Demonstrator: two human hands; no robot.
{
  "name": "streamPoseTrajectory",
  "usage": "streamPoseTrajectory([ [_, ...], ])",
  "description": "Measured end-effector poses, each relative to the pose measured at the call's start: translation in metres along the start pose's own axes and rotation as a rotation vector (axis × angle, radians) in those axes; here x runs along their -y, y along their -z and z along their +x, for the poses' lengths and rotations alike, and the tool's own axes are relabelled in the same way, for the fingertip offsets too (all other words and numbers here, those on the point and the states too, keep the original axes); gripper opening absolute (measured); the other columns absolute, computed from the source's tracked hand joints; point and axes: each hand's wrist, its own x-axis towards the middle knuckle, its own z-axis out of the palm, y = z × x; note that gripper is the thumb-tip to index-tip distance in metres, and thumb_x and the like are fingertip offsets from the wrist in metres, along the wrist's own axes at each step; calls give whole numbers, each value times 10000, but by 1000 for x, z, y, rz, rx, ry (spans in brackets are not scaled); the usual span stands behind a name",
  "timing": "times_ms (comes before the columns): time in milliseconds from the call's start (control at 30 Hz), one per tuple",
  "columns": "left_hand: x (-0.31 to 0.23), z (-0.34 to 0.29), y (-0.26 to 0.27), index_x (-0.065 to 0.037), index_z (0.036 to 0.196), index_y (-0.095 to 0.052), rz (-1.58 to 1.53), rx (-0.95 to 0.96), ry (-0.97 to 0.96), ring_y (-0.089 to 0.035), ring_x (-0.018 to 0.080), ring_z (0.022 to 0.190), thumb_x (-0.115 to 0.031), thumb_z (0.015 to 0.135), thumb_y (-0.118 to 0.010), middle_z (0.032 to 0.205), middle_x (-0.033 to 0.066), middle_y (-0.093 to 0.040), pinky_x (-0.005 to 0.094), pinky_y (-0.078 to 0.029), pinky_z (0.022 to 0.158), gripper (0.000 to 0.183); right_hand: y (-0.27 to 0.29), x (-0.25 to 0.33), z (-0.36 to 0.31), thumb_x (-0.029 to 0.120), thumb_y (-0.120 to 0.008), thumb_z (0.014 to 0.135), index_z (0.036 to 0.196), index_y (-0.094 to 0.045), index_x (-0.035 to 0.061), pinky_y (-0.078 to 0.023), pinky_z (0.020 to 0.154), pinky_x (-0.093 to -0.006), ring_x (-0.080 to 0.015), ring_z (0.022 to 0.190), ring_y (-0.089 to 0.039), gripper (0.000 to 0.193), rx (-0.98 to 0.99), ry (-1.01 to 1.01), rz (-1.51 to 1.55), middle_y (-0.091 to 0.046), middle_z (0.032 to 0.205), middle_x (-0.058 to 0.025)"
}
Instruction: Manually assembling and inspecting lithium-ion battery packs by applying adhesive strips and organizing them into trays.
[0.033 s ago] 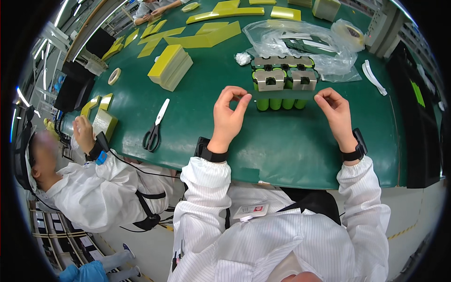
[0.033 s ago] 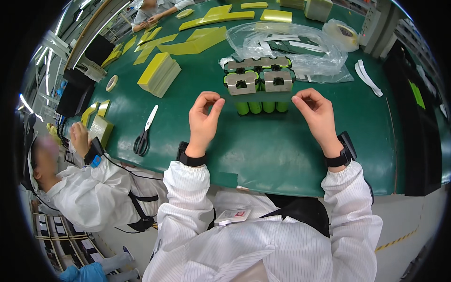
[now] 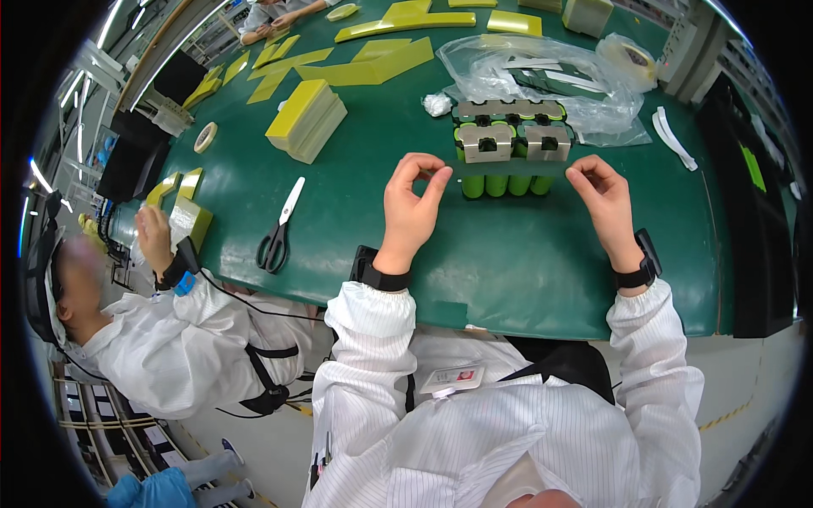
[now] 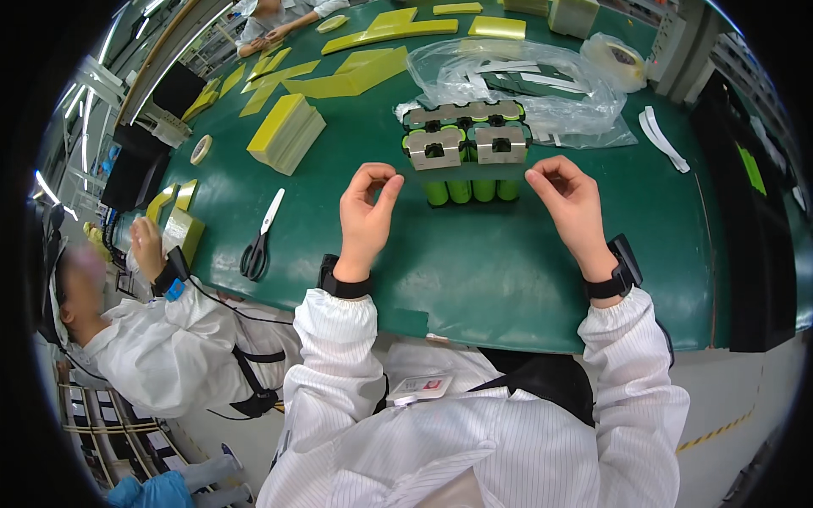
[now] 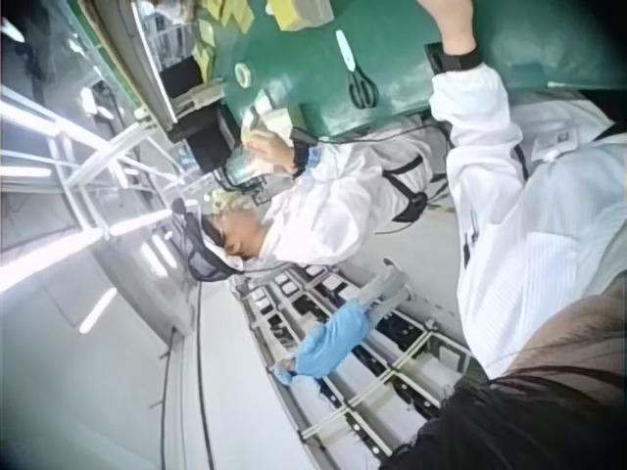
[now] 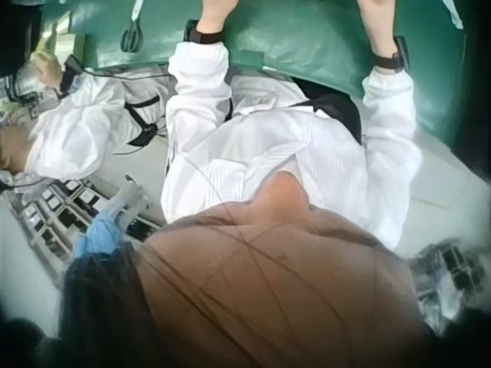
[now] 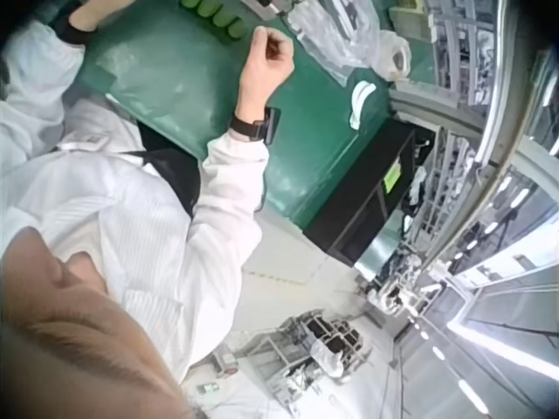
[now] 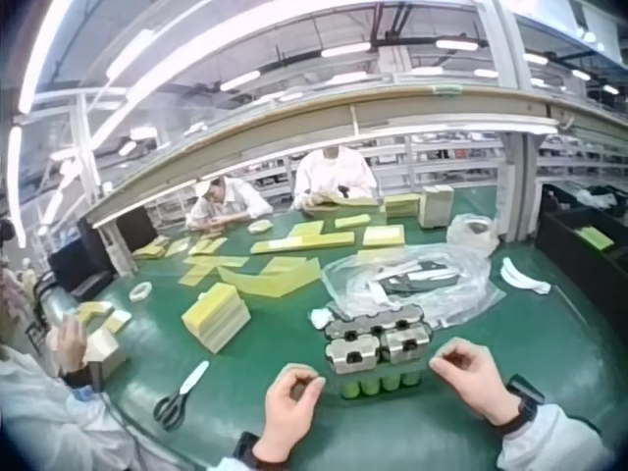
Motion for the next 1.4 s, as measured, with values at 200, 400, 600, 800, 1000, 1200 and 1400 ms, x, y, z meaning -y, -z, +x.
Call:
streamPoseTrajectory([
  [200, -4, 3, -6, 31, 880, -588, -54, -11, 3, -563, 139, 804, -58, 858, -624, 927, 74, -604, 252, -460, 732, 98, -3, -5, 6, 126, -650, 876, 860, -600, 22, -352, 627, -173, -5, 701, -454, 117, -60, 39, 25, -542, 765, 67],
  [400, -7, 6, -9, 12, 965, -551, -187, 41, 37, -533, 86, 916, -79, 917, -581, 1097, 78, -599, 229, -428, 834, 107, -5, -4, 10, 102, -642, 881, 867, -599, 29, -369, 667, -176, -13, 734, -466, 86, -95, 81, 70, -547, 801, 60],
  [600, -6, 5, -11, 20, 963, -549, -246, 25, 48, -551, 104, 932, -91, 917, -582, 1121, 111, -603, 245, -440, 850, 125, -5, -6, 13, 78, -627, 885, 876, -592, 13, -399, 795, -204, -57, 865, -506, 74, -76, 155, 106, -575, 954, 7],
  [800, -7, 5, -12, 0, 964, -549, -272, 32, 63, -531, 83, 924, -94, 923, -581, 1127, 97, -595, 222, -418, 826, 107, -4, -8, 14, 64, -622, 883, 884, -595, 2, -403, 832, -218, -77, 918, -519, 67, -76, 176, 113, -586, 1020, -21],
  [1000, -9, 3, -12, 19, 961, -552, -255, 32, 60, -559, 110, 949, -91, 916, -586, 1138, 122, -590, 246, -445, 865, 123, -4, -9, 14, 74, -626, 885, 886, -607, 14, -403, 800, -204, -60, 883, -513, 62, -93, 175, 138, -590, 1012, -12],
  [1200, -10, 3, -13, 12, 961, -556, -229, 29, 66, -544, 86, 905, -96, 916, -588, 1144, 109, -575, 226, -439, 828, 121, -3, -12, 14, 93, -637, 882, 890, -600, 14, -408, 768, -194, -48, 841, -509, 88, -88, 174, 157, -581, 985, -1],
  [1400, -8, 3, -14, 9, 958, -558, -200, 24, 69, -537, 80, 889, -103, 916, -589, 1148, 103, -564, 218, -435, 811, 123, -2, -12, 15, 92, -636, 884, 895, -594, 12, -408, 744, -190, -41, 815, -499, 91, -99, 189, 151, -576, 969, 5],
])
